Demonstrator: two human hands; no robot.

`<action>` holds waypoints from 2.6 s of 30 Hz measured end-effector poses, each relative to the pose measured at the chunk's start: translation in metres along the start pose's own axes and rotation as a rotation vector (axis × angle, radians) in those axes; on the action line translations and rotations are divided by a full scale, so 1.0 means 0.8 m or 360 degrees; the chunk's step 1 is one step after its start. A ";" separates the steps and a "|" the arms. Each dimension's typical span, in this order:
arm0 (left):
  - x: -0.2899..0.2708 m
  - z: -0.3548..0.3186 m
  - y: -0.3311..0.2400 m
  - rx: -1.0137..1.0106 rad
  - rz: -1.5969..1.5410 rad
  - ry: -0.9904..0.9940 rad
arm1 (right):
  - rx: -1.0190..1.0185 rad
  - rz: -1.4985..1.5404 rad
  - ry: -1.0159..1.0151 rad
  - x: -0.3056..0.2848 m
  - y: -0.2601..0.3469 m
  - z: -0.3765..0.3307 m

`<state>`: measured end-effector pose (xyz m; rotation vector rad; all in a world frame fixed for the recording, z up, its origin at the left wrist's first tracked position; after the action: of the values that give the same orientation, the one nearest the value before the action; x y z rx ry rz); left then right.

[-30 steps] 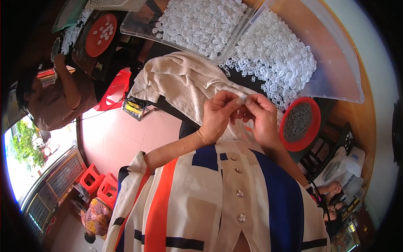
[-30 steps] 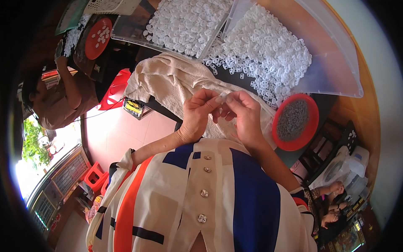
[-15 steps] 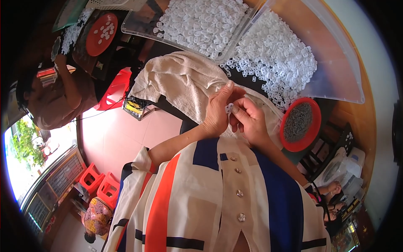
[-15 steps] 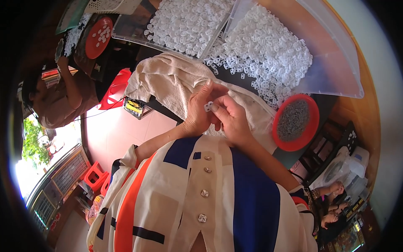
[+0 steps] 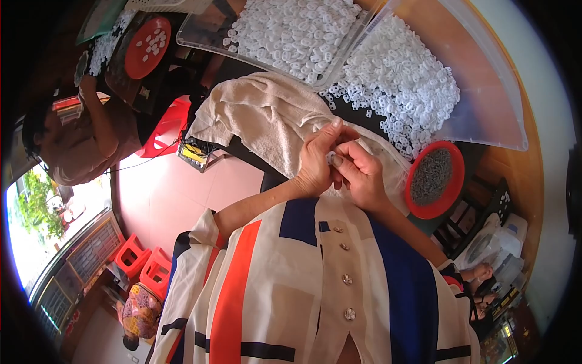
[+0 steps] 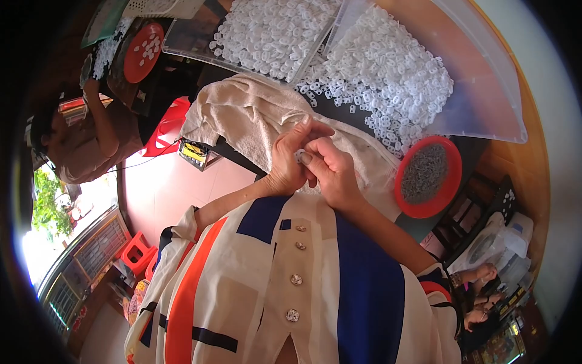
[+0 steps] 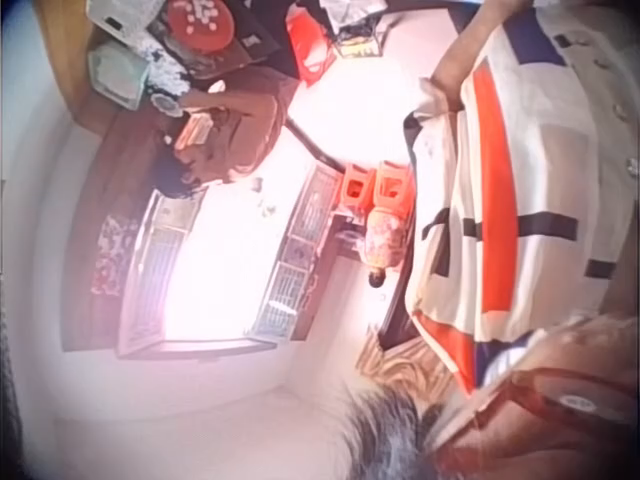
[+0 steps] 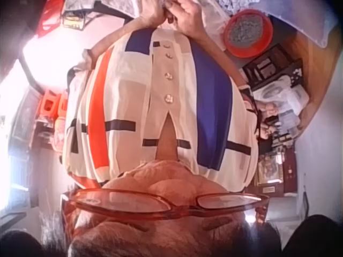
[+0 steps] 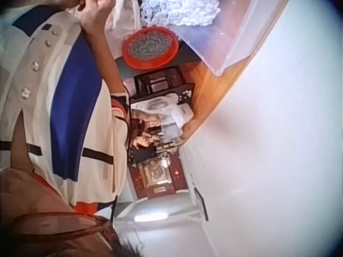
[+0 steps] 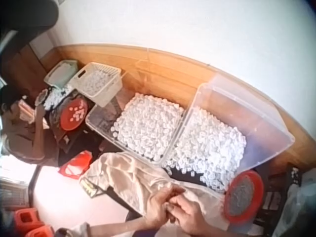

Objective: Assembling small white plastic rings by inserting grey center components at a manual workstation.

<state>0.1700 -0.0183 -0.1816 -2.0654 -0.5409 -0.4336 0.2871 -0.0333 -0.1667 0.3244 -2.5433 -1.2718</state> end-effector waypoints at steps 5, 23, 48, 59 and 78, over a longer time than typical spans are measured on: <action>-0.004 0.002 0.009 0.0042 0.0054 -0.0009 | -0.0031 -0.0065 0.0000 0.000 -0.004 0.001; -0.011 0.003 0.013 0.0456 0.0336 0.0058 | -0.0584 -0.0518 -0.0054 0.016 0.008 0.004; -0.036 0.017 0.025 -0.0170 -0.0693 -0.0043 | -0.0312 -0.0428 -0.0573 -0.035 -0.022 0.009; -0.014 0.000 -0.006 -0.0086 -0.0717 0.0066 | -0.1106 -0.1378 -0.0857 -0.027 0.011 0.006; -0.002 -0.032 -0.029 -0.0011 0.0202 0.0350 | -0.0810 -0.0696 -0.0564 -0.037 0.008 -0.021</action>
<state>0.1538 -0.0292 -0.1533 -2.0140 -0.2759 -0.5788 0.3200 -0.0322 -0.1563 0.6046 -2.3602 -2.2542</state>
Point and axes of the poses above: each hand's wrist, its own z-axis towards the middle knuckle, its own x-axis out of the palm, y = z × x, the point moved 1 cm from there along z, towards the middle knuckle, and after that the axes turned 13 degrees about x, right-handed, at the moved point
